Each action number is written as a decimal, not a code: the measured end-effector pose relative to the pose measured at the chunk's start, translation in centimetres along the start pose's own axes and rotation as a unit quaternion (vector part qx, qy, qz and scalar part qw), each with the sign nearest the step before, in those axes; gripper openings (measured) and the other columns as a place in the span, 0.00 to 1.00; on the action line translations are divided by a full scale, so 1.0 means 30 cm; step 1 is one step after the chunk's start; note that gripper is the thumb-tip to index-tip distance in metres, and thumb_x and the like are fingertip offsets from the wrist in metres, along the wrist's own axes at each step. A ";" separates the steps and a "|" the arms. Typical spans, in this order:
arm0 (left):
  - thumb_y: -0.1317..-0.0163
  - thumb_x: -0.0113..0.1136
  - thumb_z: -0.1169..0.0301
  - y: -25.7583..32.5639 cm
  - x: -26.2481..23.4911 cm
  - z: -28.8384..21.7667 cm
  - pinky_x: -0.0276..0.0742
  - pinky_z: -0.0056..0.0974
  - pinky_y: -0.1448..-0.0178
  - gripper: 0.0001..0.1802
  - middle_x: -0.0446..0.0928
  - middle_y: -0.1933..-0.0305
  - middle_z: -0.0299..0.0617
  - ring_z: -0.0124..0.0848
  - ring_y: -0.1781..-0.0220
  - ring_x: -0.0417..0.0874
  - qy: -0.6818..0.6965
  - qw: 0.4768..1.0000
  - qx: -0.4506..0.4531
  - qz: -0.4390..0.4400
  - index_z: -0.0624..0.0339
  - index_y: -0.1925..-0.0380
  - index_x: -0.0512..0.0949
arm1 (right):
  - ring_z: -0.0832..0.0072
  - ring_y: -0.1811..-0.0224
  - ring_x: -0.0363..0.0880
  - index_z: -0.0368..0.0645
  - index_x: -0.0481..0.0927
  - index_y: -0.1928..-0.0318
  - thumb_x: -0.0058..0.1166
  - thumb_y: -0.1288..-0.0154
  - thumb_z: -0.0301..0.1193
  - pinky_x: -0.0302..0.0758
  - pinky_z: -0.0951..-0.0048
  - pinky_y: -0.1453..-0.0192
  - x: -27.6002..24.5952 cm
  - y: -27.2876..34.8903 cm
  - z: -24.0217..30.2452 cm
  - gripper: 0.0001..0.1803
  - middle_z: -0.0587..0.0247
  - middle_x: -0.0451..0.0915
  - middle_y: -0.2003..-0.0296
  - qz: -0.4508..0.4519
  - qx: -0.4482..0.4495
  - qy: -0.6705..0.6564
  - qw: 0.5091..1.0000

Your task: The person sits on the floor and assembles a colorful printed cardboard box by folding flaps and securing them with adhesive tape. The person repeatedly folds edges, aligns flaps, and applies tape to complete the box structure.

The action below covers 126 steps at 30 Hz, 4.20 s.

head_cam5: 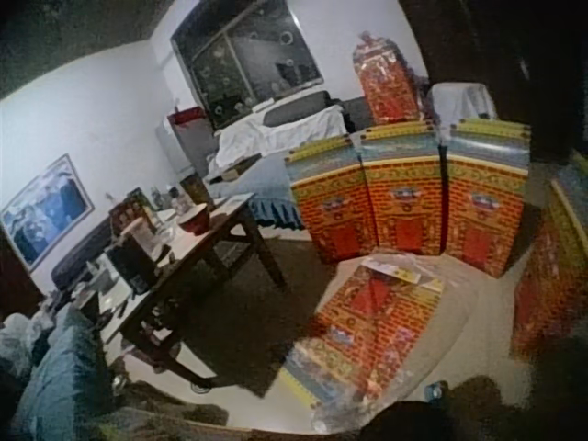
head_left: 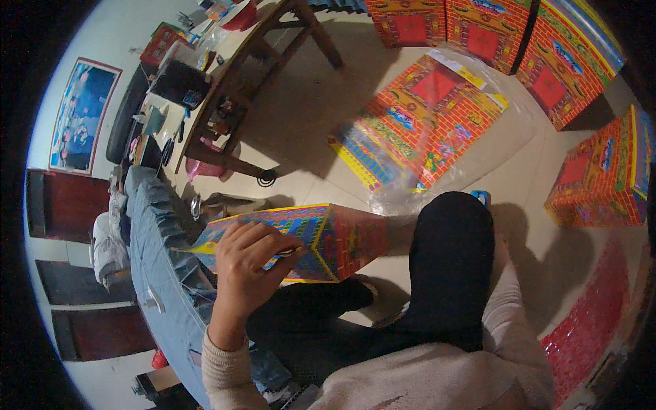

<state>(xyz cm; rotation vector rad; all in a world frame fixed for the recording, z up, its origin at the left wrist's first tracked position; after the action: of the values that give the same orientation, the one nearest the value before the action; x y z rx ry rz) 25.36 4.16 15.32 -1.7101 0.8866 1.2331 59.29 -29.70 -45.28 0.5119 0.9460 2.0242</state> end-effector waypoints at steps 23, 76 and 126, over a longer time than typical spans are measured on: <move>0.51 0.78 0.70 -0.010 -0.004 0.001 0.73 0.40 0.62 0.09 0.81 0.72 0.35 0.34 0.70 0.82 0.002 0.999 0.043 -0.009 0.52 0.70 0.86 | 0.91 0.77 0.64 0.47 0.81 0.48 0.58 0.23 0.39 0.57 0.83 0.77 0.172 0.076 0.488 0.12 0.78 0.75 0.67 0.077 -0.117 -0.038 0.989; 0.56 0.79 0.71 0.034 0.002 0.012 0.76 0.42 0.56 0.12 0.86 0.68 0.35 0.37 0.63 0.85 -0.006 0.996 0.063 -0.065 0.52 0.69 0.88 | 0.83 0.52 0.79 0.40 0.78 0.46 0.65 0.29 0.29 0.77 0.76 0.53 1.211 1.175 0.933 0.15 0.69 0.83 0.57 0.457 -0.270 0.301 0.792; 0.57 0.75 0.80 0.027 -0.007 -0.002 0.74 0.44 0.50 0.13 0.83 0.66 0.39 0.41 0.60 0.83 -0.042 0.999 -0.008 -0.031 0.57 0.69 0.85 | 0.67 0.51 0.82 0.42 0.82 0.42 0.55 0.25 0.43 0.76 0.66 0.43 0.147 0.149 0.307 0.21 0.59 0.85 0.57 -0.066 -0.216 0.282 0.932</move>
<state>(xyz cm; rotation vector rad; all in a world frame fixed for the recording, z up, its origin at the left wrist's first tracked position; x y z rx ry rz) 24.62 3.81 15.37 -1.6731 0.7701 1.2654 60.34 -23.77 -35.91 -0.3869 0.7838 2.2049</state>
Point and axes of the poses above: each hand's wrist, its own y-axis away from the middle knuckle, its own x-axis out of the palm, z = x × y, the point moved 6 cm from there along -y, towards the middle knuckle
